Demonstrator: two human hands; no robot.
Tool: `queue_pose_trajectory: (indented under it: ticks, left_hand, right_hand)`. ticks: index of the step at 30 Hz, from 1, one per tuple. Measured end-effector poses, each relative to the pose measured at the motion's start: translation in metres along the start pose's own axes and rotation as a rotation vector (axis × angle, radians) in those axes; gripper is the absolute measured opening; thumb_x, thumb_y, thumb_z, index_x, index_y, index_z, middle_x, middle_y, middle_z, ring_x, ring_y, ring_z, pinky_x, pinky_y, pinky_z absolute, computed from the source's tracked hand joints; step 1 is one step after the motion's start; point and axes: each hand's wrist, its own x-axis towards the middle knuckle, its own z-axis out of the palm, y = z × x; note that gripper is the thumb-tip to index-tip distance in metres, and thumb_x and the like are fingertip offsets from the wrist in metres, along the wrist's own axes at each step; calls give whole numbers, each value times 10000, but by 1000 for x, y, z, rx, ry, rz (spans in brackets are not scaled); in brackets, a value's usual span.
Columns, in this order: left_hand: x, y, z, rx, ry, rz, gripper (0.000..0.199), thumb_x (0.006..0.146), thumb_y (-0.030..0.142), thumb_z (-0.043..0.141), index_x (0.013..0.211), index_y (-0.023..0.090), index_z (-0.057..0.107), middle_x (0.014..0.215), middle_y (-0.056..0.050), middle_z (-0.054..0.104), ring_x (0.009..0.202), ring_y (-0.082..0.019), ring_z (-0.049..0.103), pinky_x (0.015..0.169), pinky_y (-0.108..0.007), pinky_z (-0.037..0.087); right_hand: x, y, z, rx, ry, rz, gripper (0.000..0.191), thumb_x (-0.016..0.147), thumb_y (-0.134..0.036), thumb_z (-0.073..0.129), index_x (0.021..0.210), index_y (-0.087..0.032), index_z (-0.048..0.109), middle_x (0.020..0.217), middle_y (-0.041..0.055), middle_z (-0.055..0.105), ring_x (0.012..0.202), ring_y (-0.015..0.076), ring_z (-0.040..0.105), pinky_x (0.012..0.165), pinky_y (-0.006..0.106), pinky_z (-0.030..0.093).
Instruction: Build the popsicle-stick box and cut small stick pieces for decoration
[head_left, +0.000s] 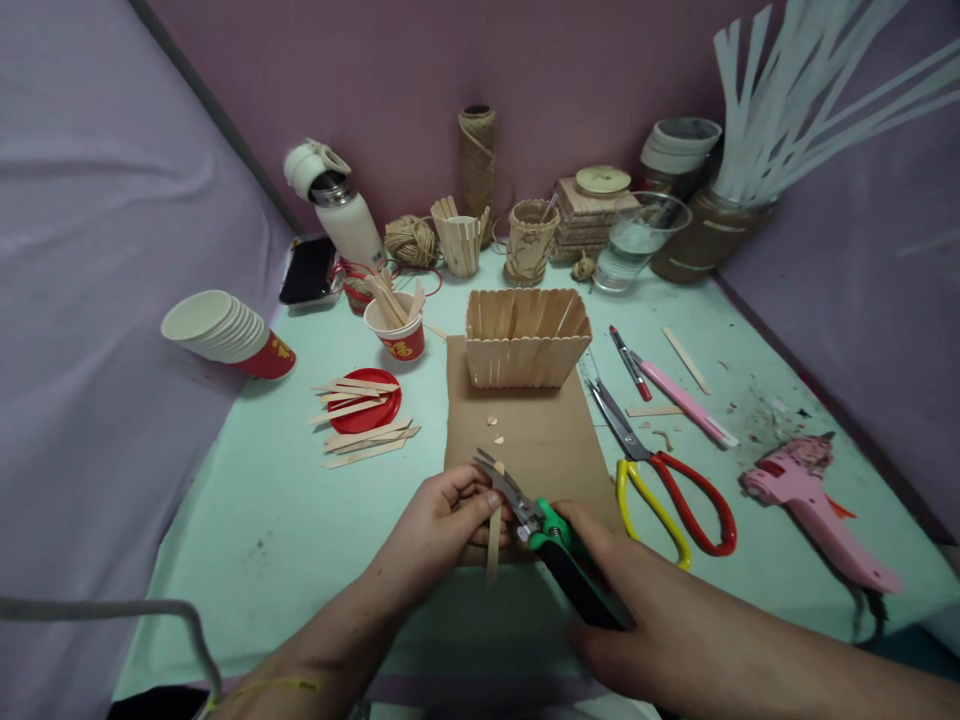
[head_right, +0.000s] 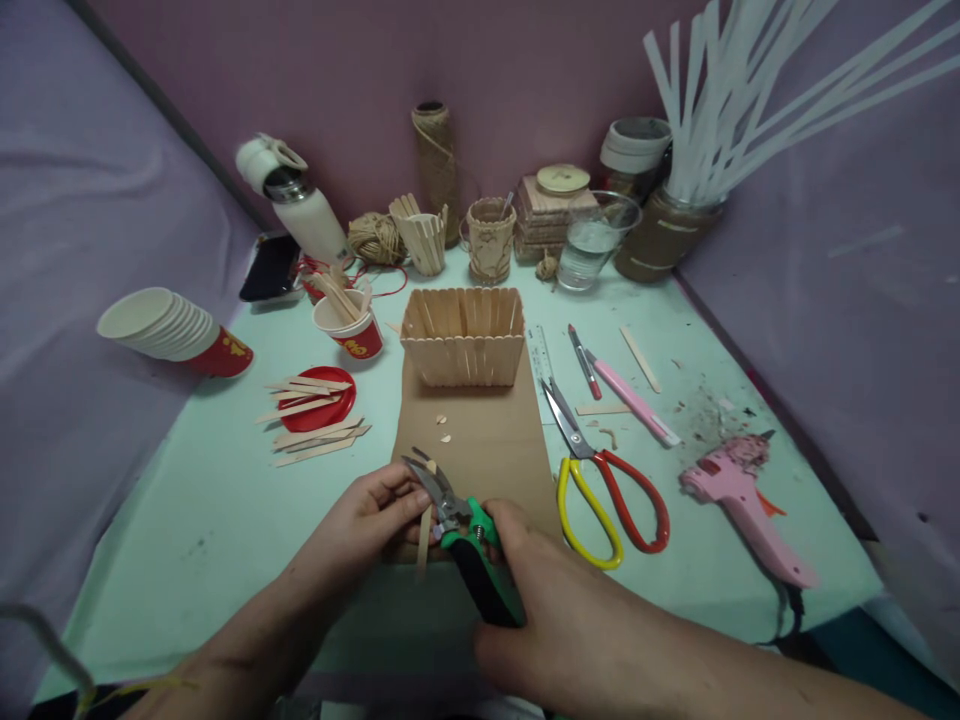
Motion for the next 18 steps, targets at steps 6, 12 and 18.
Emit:
queue_pose_trajectory:
  ticks: [6,12,18]
  left_hand:
    - [-1,-1,0,-30,5,-47,286,737,402,726,794,144,617,715,-6,634,609,-110,631,612,-231,535]
    - [0,0,0,-18,-4,-90,285,759,404,709,791,145,595,710,4,622,588,-98,625,597,-225,536]
    - [2,0,0,-10,26,-140,299,732,408,726,779,149,584,688,21,606,518,-72,591,535,-194,502]
  right_hand:
    - [1,4,2,-22,19,21,497,650,-89,541,1135,-191,518,973,30,624,860,187,594,735,282,470]
    - [3,4,-1,-55,-15,84,426,664,-121,537,1086,-173,525,877,10,607,744,154,561,627,251,422]
    - [7,3,-6,-17,-67,104,383,697,-137,515,1078,-171,536,894,15,604,806,166,557,684,265,424]
